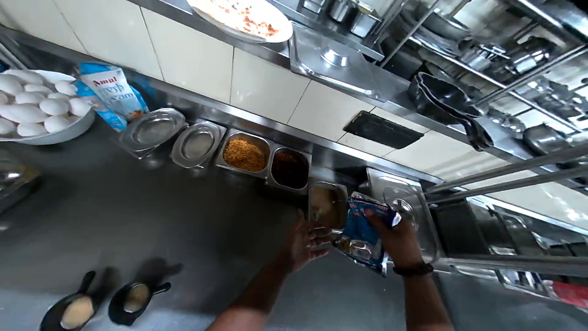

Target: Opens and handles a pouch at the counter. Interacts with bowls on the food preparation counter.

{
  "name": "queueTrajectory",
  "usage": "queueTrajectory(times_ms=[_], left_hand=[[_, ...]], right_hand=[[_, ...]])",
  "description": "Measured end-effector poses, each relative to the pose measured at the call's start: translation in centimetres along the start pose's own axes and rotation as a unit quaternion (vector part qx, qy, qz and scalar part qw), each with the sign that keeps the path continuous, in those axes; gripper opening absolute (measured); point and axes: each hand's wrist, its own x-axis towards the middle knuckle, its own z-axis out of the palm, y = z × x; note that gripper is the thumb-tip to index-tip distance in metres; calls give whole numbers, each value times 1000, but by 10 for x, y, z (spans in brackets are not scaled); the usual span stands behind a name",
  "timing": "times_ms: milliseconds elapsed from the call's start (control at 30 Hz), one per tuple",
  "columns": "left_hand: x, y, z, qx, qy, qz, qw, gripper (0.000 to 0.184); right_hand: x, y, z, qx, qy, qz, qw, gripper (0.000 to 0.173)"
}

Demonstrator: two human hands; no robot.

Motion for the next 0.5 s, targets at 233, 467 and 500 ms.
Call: queueTrajectory(times_ms=[233, 467, 500], left_hand=[[-5, 0, 3, 33, 58, 15, 998, 73], [-30, -10, 4, 84, 125, -2, 989, 51], [-36, -14, 1, 94, 125, -7, 988, 51]], right_hand=[[-6, 8, 1, 23, 43, 7, 999, 30], [-24, 31, 25, 34, 119, 64, 990, 31], [-27, 33, 30, 35, 117, 71, 990, 31]])
